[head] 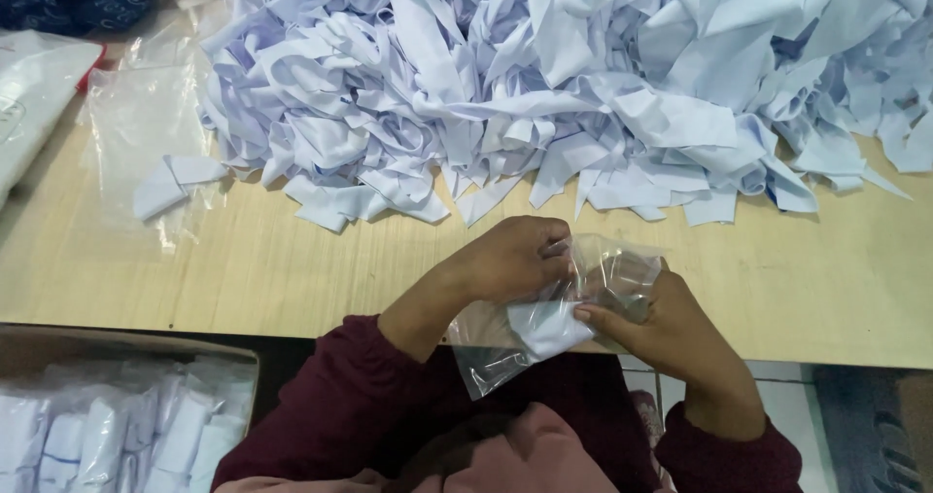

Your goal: The person folds white fabric strips and places them into a plastic bag, then puts the bag into a cardboard box.

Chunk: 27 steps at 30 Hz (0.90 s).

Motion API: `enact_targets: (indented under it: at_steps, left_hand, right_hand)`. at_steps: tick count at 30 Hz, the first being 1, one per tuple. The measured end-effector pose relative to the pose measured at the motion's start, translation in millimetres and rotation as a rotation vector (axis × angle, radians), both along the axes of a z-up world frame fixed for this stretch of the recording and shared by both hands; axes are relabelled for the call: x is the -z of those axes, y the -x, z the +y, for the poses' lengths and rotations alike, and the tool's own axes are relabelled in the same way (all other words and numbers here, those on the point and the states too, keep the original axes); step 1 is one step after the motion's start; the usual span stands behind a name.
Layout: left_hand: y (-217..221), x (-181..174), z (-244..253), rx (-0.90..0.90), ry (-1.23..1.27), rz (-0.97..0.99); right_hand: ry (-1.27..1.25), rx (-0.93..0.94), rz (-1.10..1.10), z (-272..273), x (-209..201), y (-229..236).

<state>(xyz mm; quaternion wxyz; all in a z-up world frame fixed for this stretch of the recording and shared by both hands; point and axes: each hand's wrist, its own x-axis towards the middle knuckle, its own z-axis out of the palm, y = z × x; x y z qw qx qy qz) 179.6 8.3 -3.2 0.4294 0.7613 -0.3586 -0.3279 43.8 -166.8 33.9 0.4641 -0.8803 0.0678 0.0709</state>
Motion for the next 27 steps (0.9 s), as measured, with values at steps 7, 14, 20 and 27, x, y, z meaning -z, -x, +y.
enact_targets:
  at_steps: [7, 14, 20, 27]
  left_hand:
    - [4, 5, 6, -0.053, 0.045, 0.071]
    - [1, -18, 19, -0.061, 0.031, 0.104]
    - [15, -81, 67, -0.051, -0.323, -0.191]
    - [36, -51, 77, -0.073, -0.252, -0.105]
  right_hand:
    - [-0.058, 0.133, 0.059, 10, 14, 4]
    - [-0.091, 0.102, 0.005, 27, 13, 6]
    - [-0.105, 0.133, -0.023, 23, 27, 5]
    - [-0.178, 0.120, -0.100, 22, 38, 13]
